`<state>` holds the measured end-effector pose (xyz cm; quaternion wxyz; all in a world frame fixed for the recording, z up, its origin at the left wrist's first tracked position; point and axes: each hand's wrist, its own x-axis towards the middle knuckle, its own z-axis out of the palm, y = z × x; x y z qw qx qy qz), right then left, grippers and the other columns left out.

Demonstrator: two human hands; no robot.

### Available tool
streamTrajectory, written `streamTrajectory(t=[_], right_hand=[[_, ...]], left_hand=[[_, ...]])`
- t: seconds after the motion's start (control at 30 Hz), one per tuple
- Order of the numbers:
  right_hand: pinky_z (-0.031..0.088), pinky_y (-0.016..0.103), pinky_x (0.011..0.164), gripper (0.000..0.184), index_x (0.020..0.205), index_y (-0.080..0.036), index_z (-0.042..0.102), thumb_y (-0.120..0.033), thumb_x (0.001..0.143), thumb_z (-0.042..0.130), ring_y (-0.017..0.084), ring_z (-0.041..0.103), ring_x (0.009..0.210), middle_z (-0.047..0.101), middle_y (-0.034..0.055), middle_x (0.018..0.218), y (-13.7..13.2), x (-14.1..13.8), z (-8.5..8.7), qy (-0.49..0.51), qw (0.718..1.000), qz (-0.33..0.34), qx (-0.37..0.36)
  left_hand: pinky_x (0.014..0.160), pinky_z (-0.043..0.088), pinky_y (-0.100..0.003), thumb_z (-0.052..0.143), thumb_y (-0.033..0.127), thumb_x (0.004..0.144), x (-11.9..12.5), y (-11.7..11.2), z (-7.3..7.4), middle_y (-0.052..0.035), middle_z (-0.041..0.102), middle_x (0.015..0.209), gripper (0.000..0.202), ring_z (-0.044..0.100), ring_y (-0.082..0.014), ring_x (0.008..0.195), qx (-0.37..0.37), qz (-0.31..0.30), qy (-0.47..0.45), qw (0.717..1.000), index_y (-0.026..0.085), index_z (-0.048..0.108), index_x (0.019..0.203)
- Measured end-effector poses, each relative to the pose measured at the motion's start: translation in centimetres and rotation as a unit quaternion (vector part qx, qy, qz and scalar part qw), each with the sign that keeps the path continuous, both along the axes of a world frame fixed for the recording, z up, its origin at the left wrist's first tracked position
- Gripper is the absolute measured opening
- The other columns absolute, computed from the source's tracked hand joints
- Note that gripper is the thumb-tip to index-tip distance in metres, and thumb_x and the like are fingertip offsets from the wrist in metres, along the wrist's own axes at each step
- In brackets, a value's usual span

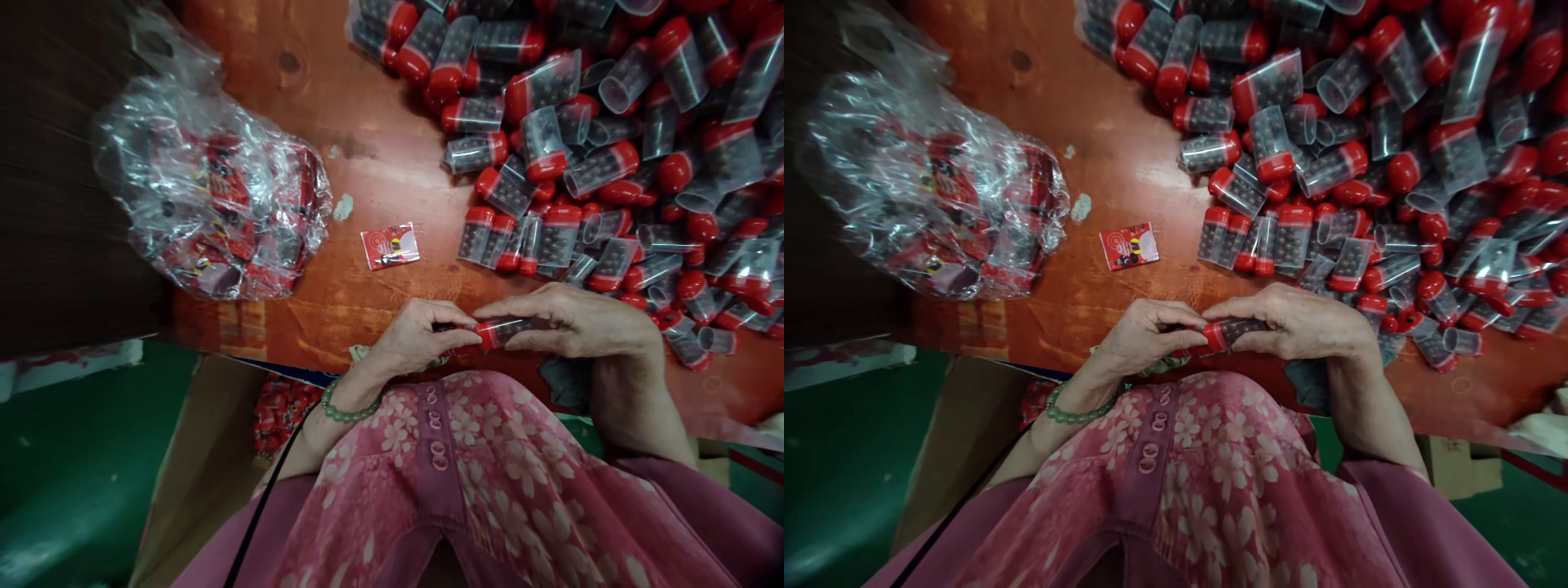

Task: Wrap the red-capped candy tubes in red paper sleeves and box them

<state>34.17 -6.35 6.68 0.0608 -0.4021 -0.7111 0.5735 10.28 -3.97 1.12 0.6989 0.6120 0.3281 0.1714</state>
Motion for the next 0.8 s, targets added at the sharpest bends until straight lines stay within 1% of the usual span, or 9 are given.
streamTrajectory(t=[0.13, 0.2, 0.33, 0.43, 0.53, 0.7, 0.8], right_hand=[[0.052, 0.022, 0.079, 0.047, 0.141, -0.024, 0.056, -0.03, 0.094, 0.058, 0.016, 0.072, 0.094, 0.074, 0.0025, 0.12, 0.0, 0.5, -0.4, 0.016, 1.0, -0.003, -0.004], [0.052, 0.021, 0.078, 0.047, 0.141, -0.024, 0.055, -0.031, 0.095, 0.057, 0.015, 0.072, 0.093, 0.074, 0.0021, 0.118, 0.1, 0.6, -0.5, 0.02, 1.0, -0.002, -0.014], [0.051, 0.02, 0.072, 0.048, 0.142, -0.024, 0.055, -0.027, 0.094, 0.058, 0.014, 0.072, 0.083, 0.076, 0.0011, 0.109, 0.4, 0.4, -0.5, 0.011, 0.999, 0.014, -0.039], [0.052, 0.021, 0.073, 0.049, 0.142, -0.023, 0.055, -0.026, 0.093, 0.058, 0.014, 0.073, 0.084, 0.076, 0.0016, 0.11, 0.6, 0.3, -0.7, 0.016, 0.998, 0.02, -0.054], [0.052, 0.022, 0.077, 0.05, 0.142, -0.023, 0.056, -0.028, 0.093, 0.059, 0.016, 0.073, 0.09, 0.076, 0.0034, 0.114, 0.4, 0.5, -1.1, 0.021, 0.998, 0.013, -0.06], [0.053, 0.023, 0.081, 0.052, 0.142, -0.016, 0.055, -0.031, 0.092, 0.061, 0.018, 0.072, 0.096, 0.074, 0.0089, 0.119, 0.0, 1.0, -1.6, 0.042, 0.996, -0.008, -0.08], [0.053, 0.024, 0.081, 0.05, 0.139, -0.015, 0.058, -0.031, 0.091, 0.062, 0.018, 0.072, 0.097, 0.074, 0.0085, 0.118, 0.1, 0.9, -1.7, 0.06, 0.994, -0.02, -0.094]], left_hand=[[0.065, 0.054, -0.024, 0.076, 0.029, 0.079, 0.1, 0.0, -0.1, -0.0042, 0.076, 0.08, 0.01, 0.068, -0.013, 0.068, -0.005, -0.005, 0.004, 1.0, 0.021, 0.08, 0.084], [0.065, 0.054, -0.024, 0.077, 0.027, 0.078, 0.1, 0.1, -0.1, -0.0035, 0.076, 0.08, 0.009, 0.068, -0.0127, 0.068, -0.006, -0.003, 0.002, 1.0, 0.021, 0.08, 0.084], [0.066, 0.053, -0.024, 0.077, 0.023, 0.078, 0.1, 0.1, -0.2, -0.0028, 0.077, 0.08, 0.006, 0.068, -0.0122, 0.069, -0.004, -0.016, 0.002, 1.0, 0.022, 0.08, 0.082], [0.064, 0.052, -0.023, 0.077, 0.023, 0.077, 0.1, 0.0, -0.4, -0.0031, 0.077, 0.079, 0.007, 0.067, -0.0116, 0.067, -0.015, -0.01, 0.001, 1.0, 0.021, 0.08, 0.083], [0.064, 0.051, -0.022, 0.077, 0.024, 0.077, 0.2, 0.0, -0.6, -0.0035, 0.077, 0.078, 0.008, 0.066, -0.0111, 0.066, -0.03, -0.015, -0.003, 0.999, 0.02, 0.081, 0.083], [0.065, 0.05, -0.021, 0.075, 0.026, 0.078, 0.2, 0.3, -0.8, -0.005, 0.077, 0.077, 0.01, 0.066, -0.0113, 0.067, -0.044, -0.024, -0.004, 0.999, 0.018, 0.081, 0.082], [0.064, 0.049, -0.022, 0.076, 0.026, 0.078, 0.0, 0.6, -1.0, -0.0042, 0.076, 0.076, 0.01, 0.065, -0.0112, 0.065, -0.04, -0.024, -0.006, 0.999, 0.019, 0.081, 0.082]])
